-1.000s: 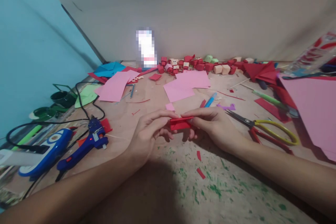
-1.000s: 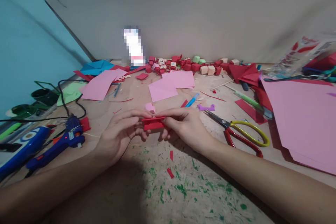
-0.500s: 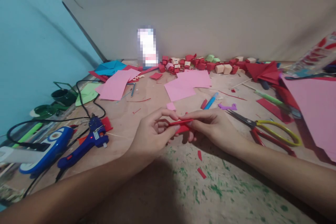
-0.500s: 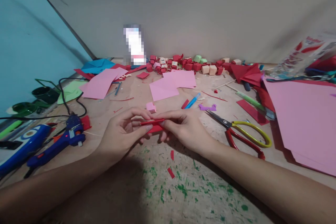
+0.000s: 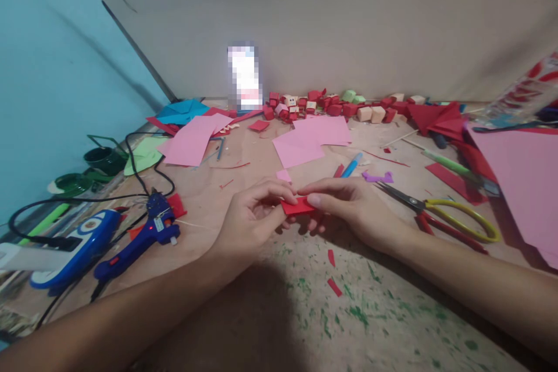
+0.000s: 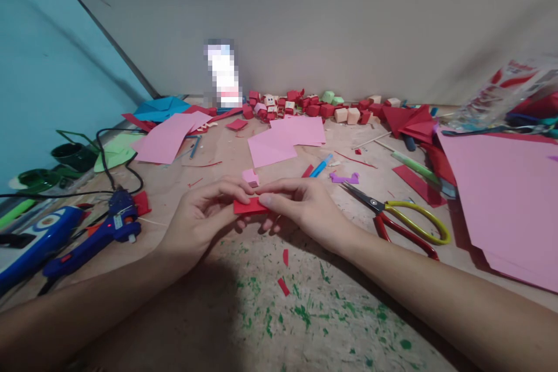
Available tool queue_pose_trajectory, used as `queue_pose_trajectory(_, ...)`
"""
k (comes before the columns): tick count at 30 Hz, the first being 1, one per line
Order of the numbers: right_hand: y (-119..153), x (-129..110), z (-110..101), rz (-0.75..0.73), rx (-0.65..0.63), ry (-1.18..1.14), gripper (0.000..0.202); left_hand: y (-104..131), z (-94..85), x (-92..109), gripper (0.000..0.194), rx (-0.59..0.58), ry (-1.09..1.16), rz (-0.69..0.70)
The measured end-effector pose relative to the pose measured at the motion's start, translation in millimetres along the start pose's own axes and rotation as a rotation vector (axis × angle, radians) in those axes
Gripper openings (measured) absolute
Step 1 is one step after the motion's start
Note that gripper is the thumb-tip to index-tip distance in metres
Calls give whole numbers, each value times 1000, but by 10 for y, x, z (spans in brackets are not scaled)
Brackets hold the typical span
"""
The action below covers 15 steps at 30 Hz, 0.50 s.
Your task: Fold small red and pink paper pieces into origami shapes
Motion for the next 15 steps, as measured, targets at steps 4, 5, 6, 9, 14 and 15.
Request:
queue_pose_trajectory(4,-1,6,-22,-2,67,4,25,26,-37,-65,11,3,1,-36)
queue_pose_trajectory(5,1,1,-30,-10,82,-8,24,34,-40,-91,15,-2,26,-59)
queue_pose_trajectory(6,5,-6,-36,-17,95,-16,24,40,-37,-113,19,-8,49,-80)
queue_pose_trajectory(9,19,-24,-40,-40,113,-14,26,42,-15,-157,28,-5,40,-139)
queue_pose_trajectory(14,22,-8,-18,-52,86,-20,25,24,5,-206,23,31,-32,-199)
queue_pose_trajectory(15,16,1,-14,-51,73,-11,25,20,0,-206,23,35,-38,-194)
Point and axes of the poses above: each hand's wrist, its own y-axis away from the middle knuckle, its own z-axis out of the palm, x = y × z, the point moved 9 cm from there along -y, towards the middle knuckle, and after that the axes turned 3 degrees about x, right-handed, at the moved point
